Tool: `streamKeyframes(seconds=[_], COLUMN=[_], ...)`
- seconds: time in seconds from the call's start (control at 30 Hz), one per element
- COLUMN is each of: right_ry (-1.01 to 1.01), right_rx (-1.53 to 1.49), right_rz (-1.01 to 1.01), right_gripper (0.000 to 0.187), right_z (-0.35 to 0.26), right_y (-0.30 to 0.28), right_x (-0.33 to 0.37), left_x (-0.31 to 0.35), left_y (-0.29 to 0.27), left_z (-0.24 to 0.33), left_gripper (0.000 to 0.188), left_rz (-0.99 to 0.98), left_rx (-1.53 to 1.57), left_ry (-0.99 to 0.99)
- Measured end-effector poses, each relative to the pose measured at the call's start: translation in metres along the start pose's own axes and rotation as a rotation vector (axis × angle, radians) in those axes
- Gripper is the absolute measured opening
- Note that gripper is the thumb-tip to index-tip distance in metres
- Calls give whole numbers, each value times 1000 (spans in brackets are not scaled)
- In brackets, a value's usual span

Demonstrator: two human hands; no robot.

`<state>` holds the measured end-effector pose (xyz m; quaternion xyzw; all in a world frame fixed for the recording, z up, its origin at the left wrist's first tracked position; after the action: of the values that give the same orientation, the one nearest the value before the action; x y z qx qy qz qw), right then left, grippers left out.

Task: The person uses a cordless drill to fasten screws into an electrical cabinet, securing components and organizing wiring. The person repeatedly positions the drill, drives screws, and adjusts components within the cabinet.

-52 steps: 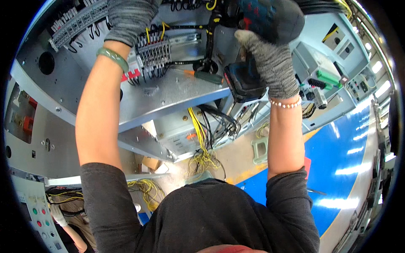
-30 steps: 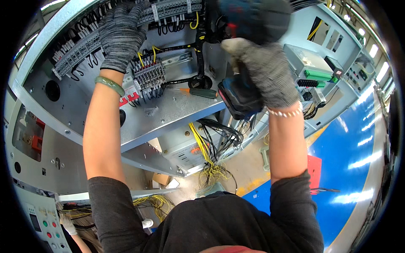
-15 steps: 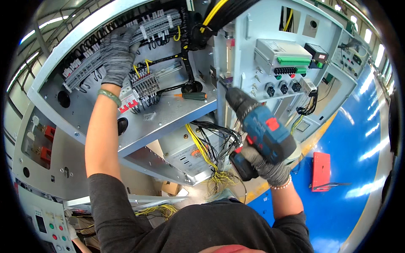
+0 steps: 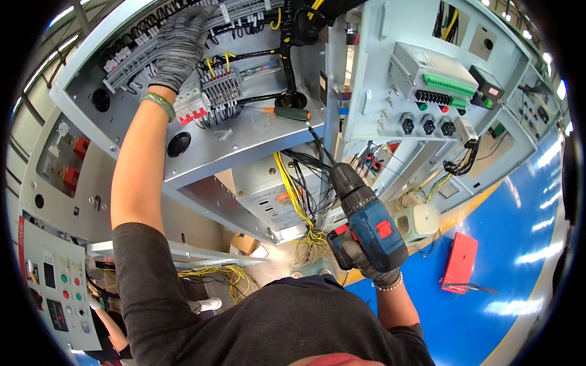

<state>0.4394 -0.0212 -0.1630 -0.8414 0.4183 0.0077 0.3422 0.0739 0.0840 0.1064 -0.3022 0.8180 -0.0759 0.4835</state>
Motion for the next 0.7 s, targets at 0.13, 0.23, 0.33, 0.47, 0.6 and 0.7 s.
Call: streamKeyframes(seconds=[0.13, 0.23, 0.33, 0.47, 0.6, 0.7], right_ry=[-2, 48, 71, 60, -45, 58], right_rx=[-146, -288, -329, -198, -115, -107], right_rz=[28, 62, 92, 87, 84, 26], right_gripper=[33, 27, 24, 22, 21, 21], right_z=[-5, -3, -1, 1, -7, 0], right_y=[-8, -14, -17, -19, -24, -20], right_x=[-4, -8, -8, -6, -3, 0], left_x=[5, 16, 25, 51, 113, 150], left_y=[-11, -12, -34, -56, 23, 57], left_z=[6, -1, 7, 36, 120, 130], left_gripper=[51, 50, 49, 37, 26, 26], left_rz=[36, 46, 57, 157, -526, -667], left_rx=[-48, -106, -164, 137, 466, 555], left_ry=[-15, -35, -42, -116, -135, -291])
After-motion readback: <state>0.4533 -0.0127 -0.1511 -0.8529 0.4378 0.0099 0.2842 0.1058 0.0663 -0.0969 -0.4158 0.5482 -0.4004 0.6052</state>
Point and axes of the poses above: each hand's wrist, its own x-axis away from the middle knuckle, its own y-axis out of the palm, z = x × y, the point moved 10 cm from there along -x, towards the middle knuckle, and after that the axes turned 8 degrees about -z, right-handed, at the moved point
